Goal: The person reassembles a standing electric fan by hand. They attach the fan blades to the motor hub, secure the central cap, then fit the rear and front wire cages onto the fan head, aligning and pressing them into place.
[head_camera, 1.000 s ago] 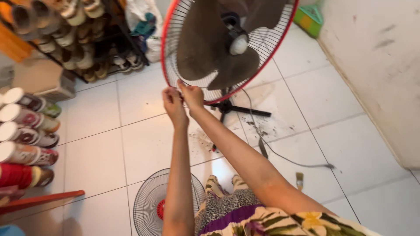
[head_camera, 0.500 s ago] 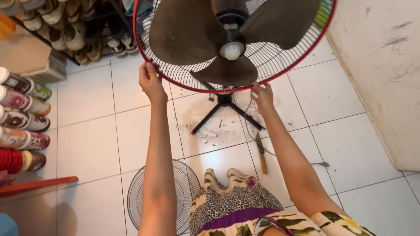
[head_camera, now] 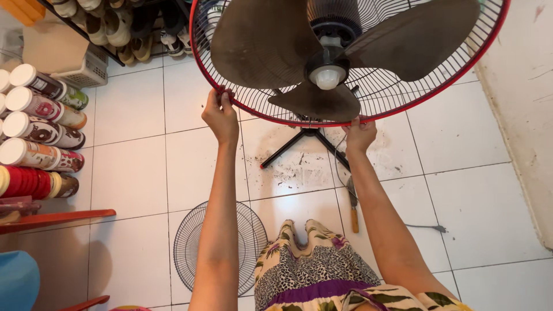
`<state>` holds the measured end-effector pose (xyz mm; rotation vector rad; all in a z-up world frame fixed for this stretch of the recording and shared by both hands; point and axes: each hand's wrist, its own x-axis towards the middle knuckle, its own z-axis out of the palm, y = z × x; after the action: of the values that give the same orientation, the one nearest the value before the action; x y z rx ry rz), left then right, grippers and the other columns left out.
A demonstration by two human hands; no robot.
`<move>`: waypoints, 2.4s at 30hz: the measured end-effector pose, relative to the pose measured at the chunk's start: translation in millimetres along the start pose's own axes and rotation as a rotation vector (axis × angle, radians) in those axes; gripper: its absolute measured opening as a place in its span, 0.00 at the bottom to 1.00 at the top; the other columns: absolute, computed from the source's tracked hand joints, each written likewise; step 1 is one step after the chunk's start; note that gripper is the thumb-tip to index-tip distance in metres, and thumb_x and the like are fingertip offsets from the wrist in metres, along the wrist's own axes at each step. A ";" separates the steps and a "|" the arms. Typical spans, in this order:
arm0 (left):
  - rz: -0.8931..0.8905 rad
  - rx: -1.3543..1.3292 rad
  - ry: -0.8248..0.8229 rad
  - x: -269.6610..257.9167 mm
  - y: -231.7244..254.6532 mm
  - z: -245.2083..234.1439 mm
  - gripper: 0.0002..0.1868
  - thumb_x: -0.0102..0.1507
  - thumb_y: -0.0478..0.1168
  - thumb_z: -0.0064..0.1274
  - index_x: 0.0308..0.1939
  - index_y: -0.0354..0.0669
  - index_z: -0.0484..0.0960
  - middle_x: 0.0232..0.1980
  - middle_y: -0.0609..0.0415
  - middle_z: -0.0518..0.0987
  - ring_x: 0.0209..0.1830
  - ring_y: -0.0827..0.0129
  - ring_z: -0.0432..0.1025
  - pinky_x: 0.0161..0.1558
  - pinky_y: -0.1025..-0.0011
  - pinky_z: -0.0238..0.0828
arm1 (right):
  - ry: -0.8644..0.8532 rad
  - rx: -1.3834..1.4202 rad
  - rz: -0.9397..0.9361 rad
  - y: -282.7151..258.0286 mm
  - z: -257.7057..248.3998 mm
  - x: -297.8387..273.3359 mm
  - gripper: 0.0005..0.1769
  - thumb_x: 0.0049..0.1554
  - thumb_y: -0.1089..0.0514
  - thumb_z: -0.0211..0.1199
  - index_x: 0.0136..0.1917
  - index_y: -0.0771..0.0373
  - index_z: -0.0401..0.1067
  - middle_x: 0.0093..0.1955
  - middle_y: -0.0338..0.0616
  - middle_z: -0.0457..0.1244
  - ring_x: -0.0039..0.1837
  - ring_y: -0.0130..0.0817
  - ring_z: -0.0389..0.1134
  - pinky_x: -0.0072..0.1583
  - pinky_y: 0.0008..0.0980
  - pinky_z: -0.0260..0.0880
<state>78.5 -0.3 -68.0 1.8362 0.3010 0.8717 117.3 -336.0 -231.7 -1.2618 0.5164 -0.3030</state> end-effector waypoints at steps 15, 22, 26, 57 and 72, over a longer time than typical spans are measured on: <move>-0.138 -0.315 -0.142 2.8 -7.3 -16.0 0.13 0.72 0.35 0.46 0.57 0.30 0.78 0.48 0.49 0.84 0.50 0.69 0.79 0.55 0.69 0.80 | -0.624 -0.307 0.325 -12.3 35.4 -91.3 0.18 0.63 0.50 0.59 0.54 0.69 0.73 0.46 0.49 0.71 0.45 0.39 0.76 0.44 0.33 0.75; -0.278 -0.521 -0.228 -15.5 -47.1 -16.6 0.16 0.74 0.39 0.43 0.59 0.30 0.77 0.54 0.48 0.82 0.54 0.67 0.77 0.56 0.68 0.80 | -0.241 -0.041 0.427 -7.3 15.9 -46.5 0.16 0.62 0.57 0.57 0.62 0.62 0.66 0.51 0.50 0.67 0.49 0.40 0.73 0.48 0.41 0.76; -0.332 -0.548 -0.267 -30.3 -62.3 -4.8 0.17 0.74 0.39 0.43 0.62 0.31 0.75 0.56 0.47 0.81 0.57 0.67 0.76 0.57 0.68 0.78 | -0.079 0.187 0.212 -3.7 -16.6 -18.6 0.20 0.62 0.60 0.55 0.67 0.53 0.59 0.59 0.45 0.65 0.56 0.36 0.71 0.54 0.42 0.73; -0.460 -0.454 -0.069 -93.8 -56.9 59.1 0.10 0.72 0.31 0.41 0.53 0.28 0.74 0.49 0.45 0.81 0.48 0.64 0.80 0.50 0.64 0.80 | 0.017 -0.413 -1.049 -275.8 -34.0 20.1 0.17 0.74 0.58 0.53 0.70 0.71 0.69 0.63 0.48 0.68 0.64 0.31 0.70 0.65 0.33 0.70; 0.232 -0.114 0.206 -6.6 83.3 -15.2 0.33 0.71 0.37 0.53 0.77 0.29 0.58 0.78 0.35 0.61 0.79 0.44 0.57 0.78 0.54 0.50 | 0.062 -0.713 -1.460 -404.1 53.1 -72.8 0.18 0.66 0.71 0.60 0.69 0.74 0.65 0.65 0.56 0.60 0.65 0.51 0.64 0.63 0.44 0.68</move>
<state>48.0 -29.5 5.7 1.7000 0.1639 1.2180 108.8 -372.3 180.6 -2.1701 -0.4091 -1.4632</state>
